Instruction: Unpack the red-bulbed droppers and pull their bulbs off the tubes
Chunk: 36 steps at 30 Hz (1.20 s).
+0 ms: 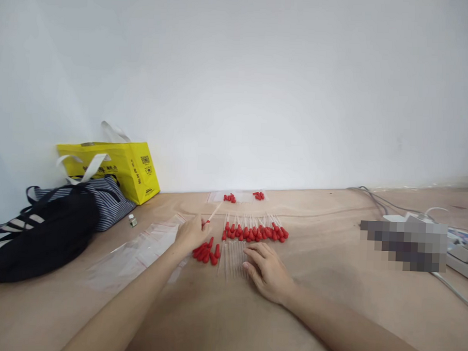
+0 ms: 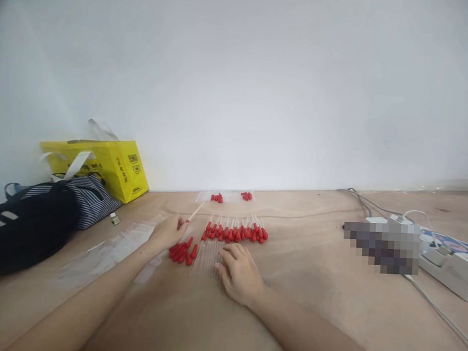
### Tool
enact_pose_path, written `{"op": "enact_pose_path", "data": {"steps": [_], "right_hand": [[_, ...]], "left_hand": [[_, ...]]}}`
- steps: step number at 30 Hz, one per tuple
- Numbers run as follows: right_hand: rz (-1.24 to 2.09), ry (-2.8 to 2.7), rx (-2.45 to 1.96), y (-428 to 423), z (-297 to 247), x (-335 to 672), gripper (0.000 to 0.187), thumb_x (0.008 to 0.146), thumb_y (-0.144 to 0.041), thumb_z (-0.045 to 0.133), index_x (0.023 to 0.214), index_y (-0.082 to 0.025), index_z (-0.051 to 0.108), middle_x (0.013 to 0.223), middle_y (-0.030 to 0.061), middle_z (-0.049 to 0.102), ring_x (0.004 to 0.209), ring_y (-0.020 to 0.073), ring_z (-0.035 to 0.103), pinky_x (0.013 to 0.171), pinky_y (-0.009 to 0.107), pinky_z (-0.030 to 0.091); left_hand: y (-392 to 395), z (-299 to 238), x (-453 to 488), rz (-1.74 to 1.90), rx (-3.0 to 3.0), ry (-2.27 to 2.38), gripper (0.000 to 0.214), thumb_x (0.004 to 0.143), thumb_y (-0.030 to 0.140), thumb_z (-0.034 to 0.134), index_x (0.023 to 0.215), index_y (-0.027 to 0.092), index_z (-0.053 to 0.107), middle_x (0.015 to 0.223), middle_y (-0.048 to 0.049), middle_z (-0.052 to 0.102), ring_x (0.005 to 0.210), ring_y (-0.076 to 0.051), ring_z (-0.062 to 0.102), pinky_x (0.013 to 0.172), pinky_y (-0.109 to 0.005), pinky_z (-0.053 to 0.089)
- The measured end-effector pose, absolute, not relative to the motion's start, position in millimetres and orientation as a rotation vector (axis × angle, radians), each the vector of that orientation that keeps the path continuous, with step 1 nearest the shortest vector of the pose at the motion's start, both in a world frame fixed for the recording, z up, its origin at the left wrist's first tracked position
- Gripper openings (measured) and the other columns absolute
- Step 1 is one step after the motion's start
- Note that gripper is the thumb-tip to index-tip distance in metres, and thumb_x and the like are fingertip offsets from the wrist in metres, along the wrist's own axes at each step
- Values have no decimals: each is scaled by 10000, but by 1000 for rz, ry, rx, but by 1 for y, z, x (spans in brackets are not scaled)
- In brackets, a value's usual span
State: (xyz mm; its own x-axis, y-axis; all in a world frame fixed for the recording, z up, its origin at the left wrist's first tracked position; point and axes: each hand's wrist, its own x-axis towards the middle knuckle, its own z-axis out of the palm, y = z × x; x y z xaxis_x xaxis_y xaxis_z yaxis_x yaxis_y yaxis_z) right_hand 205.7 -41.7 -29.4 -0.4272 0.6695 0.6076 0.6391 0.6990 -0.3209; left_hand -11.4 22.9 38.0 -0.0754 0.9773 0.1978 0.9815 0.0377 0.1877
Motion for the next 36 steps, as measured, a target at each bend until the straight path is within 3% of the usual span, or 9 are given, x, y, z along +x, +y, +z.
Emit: {"op": "enact_pose_path", "data": {"steps": [3,6,12,19,26,31,36], "right_hand": [[-84,-2134,-991,-42,-29,206,399,818,-266,424,1204,-163,424,1149,125,502,1059,218,449,864,391,410],[-287,-2127,-938,-43,-26,206,468,804,-224,427,1262,-147,363,1265,138,414,1158,234,371,919,421,363],[-529,-2226,-803,-43,-25,205,361,815,-182,414,1171,-182,472,1215,80,495,1158,211,387,988,463,260],[-644,-2216,-707,-36,-34,205,261,807,-88,372,917,-164,596,1107,49,580,1126,204,424,1005,479,235],[-676,-2174,-657,-37,-33,204,275,808,-81,348,912,-144,595,1131,76,565,1132,211,424,996,491,270],[-636,-2182,-678,-37,-35,207,235,808,-90,384,874,-171,595,1040,56,617,1100,204,460,994,494,269],[-604,-2221,-671,-38,-36,213,208,783,-92,428,858,-202,588,1044,25,618,1142,207,421,1008,532,184]], "left_hand": [[-10,35,-13,-490,-2218,-1922,210,820,285,364,839,179,544,822,-47,638,803,-195,564,738,-320,339],[-38,21,-7,-530,-2342,-1442,213,840,233,345,808,175,547,776,-46,630,750,-189,555,728,-340,326],[-55,1,17,-610,-2317,-974,215,848,211,373,738,172,553,697,-23,605,700,-161,528,764,-341,326],[-53,-6,25,-760,-2290,-894,205,845,185,395,735,161,566,687,-5,622,748,-143,561,873,-350,320],[-49,-11,25,-838,-2310,-870,264,852,171,356,999,168,575,1021,-47,635,1026,-187,520,966,-425,262],[-51,-9,23,-783,-2340,-868,270,825,144,354,844,191,619,1033,-36,633,1074,-197,492,985,-462,227],[-55,-6,19,-684,-2372,-871,210,802,167,416,761,213,617,1081,-17,609,1103,-217,466,984,-502,192]]}}
